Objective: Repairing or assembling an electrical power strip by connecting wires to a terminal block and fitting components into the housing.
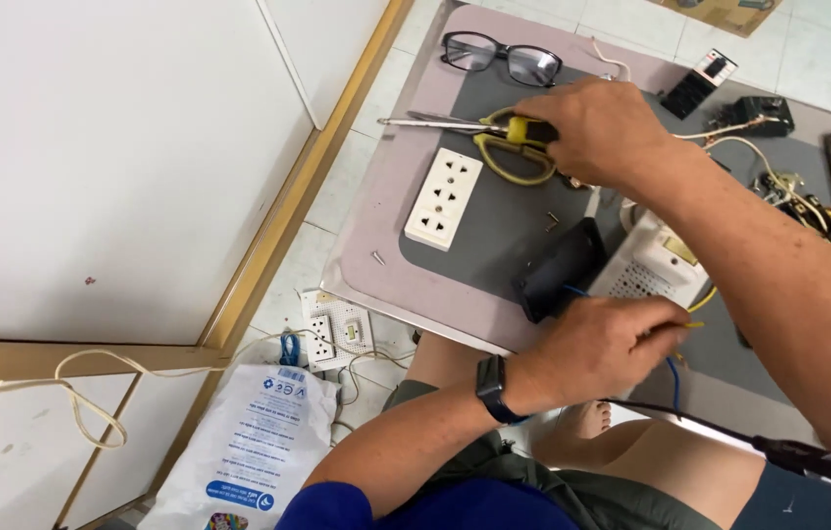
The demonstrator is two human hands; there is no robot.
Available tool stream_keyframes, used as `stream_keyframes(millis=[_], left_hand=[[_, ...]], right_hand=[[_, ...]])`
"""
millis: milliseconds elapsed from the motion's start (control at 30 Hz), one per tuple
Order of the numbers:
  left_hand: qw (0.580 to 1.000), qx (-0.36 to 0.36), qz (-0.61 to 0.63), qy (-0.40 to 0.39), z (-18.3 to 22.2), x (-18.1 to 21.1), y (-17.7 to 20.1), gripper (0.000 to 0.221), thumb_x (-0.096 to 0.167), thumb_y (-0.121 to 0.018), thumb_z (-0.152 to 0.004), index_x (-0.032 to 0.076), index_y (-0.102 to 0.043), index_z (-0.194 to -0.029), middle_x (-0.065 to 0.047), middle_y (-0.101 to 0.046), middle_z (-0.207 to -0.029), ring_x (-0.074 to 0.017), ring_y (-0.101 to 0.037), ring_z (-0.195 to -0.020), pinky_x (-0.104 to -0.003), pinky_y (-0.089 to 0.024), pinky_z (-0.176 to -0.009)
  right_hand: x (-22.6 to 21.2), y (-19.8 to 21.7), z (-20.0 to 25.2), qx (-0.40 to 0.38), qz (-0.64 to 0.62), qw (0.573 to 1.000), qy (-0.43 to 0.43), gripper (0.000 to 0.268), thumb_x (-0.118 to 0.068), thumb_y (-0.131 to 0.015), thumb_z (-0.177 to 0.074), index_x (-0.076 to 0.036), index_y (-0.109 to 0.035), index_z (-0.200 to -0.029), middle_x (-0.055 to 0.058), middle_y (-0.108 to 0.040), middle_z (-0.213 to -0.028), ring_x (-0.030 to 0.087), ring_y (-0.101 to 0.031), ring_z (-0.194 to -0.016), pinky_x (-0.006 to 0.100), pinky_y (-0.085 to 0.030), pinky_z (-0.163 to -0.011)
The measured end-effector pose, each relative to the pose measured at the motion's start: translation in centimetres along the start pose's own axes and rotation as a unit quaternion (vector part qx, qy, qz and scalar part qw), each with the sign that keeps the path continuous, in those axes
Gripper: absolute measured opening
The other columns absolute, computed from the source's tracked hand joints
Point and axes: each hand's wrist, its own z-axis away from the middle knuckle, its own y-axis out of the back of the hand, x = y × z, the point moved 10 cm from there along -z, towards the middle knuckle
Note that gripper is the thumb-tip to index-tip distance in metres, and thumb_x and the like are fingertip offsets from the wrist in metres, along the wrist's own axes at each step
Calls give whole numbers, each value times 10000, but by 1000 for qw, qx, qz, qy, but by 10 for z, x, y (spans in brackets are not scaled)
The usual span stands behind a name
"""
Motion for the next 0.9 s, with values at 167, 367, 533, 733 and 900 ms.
stream_keyframes(millis=[167,367,533,733,900], left_hand=[[1000,9,16,4,-2,-8,2,146,186,-508,-971,81,-610,-986,-65,-678,-812,-261,-672,-754,-381,-486,-702],[997,60,33,20,-3,-21,5,83,184,-494,-969,182,-577,-962,-62,-597,-847,-219,-549,-720,-348,-464,-744],[910,57,243,330,-3,-50,4,257,223,-572,-899,83,-707,-1066,-59,-704,-817,-97,-580,-558,-226,-531,-482],[945,60,193,258,-10,-37,6,220,216,-547,-939,84,-696,-1032,-57,-680,-748,-125,-594,-514,-236,-466,-415],[967,59,100,225,-16,-30,9,215,211,-454,-951,65,-602,-896,-14,-680,-691,-147,-638,-489,-274,-519,-521]], right_hand=[[31,-3,14,-36,35,998,-45,576,-270,-597,-799,-306,-574,-1374,70,-685,-1212,305,-666,-1042,449,-564,-672],[41,5,43,89,85,992,9,381,-219,-616,-755,-232,-691,-1127,100,-715,-850,347,-689,-804,448,-496,-601],[52,-30,30,-36,72,995,-54,288,-205,-627,-762,-119,-670,-1033,161,-722,-939,391,-695,-852,506,-560,-628],[3,-18,-3,139,107,981,81,124,-337,-595,-785,-215,-613,-774,3,-655,-764,260,-634,-678,409,-400,-466],[1,-38,-25,43,79,996,26,329,-216,-603,-750,-221,-605,-1079,98,-693,-779,335,-677,-685,432,-480,-448]])
